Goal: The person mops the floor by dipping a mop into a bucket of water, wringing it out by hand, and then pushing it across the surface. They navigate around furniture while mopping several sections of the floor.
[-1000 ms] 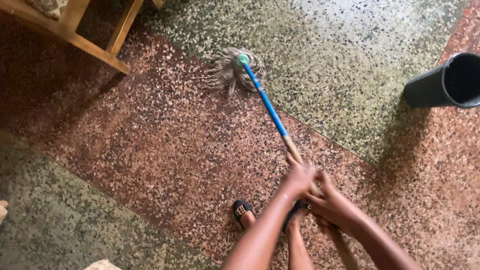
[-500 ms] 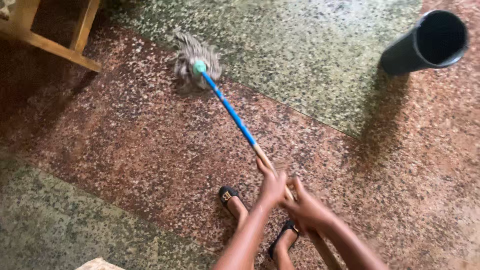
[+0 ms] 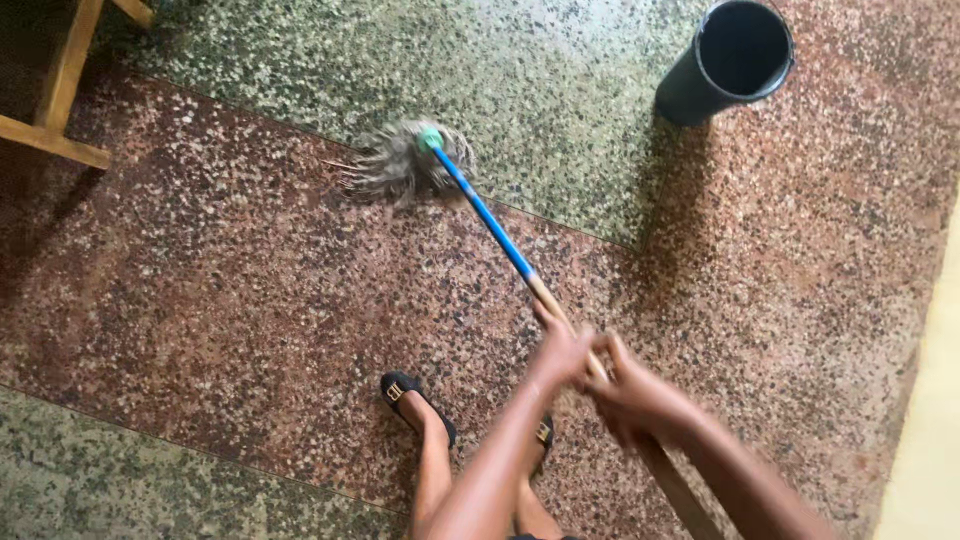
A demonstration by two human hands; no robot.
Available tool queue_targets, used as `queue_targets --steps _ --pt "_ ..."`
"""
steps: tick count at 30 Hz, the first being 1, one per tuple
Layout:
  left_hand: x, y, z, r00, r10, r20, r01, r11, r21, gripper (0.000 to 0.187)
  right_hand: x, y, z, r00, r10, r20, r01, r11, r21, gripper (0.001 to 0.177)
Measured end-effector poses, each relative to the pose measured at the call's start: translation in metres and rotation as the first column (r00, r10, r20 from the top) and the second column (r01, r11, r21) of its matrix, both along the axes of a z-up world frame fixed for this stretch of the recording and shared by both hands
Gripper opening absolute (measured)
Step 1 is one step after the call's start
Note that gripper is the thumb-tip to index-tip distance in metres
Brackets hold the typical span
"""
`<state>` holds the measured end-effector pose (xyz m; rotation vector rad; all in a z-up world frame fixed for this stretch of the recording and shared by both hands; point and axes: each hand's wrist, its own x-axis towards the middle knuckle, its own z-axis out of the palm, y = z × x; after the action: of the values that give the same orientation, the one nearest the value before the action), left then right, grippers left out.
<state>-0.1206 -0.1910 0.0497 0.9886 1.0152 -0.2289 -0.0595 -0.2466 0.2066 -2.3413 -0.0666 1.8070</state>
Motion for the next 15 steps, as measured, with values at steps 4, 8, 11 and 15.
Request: queue_targets --steps 4,8,11,15 --pt "0.019 0.043 -0.072 0.991 0.133 -0.029 -0.12 0.953 0.279 0.109 0.01 0.048 -0.019 0.986 0.169 0.014 -0.169 0.976 0.136 0.071" --pt "0.007 0.072 -0.108 0.996 0.02 -0.086 -0.004 0.983 0.185 0.106 0.0 0.059 -0.046 0.993 0.101 -0.067 -0.085 0.973 0.216 0.079" --pt "-0.011 0.05 -0.11 0.995 0.072 -0.063 -0.052 0.959 0.278 0.113 -0.006 0.033 -0.055 0.991 0.036 -0.129 -0.006 0.975 0.223 0.082" --pt "-0.027 -0.053 -0.072 0.995 0.016 -0.096 -0.016 1.0 -0.001 0.107 -0.006 -0.056 -0.036 0.985 0.14 -0.106 -0.13 0.987 0.095 0.076"
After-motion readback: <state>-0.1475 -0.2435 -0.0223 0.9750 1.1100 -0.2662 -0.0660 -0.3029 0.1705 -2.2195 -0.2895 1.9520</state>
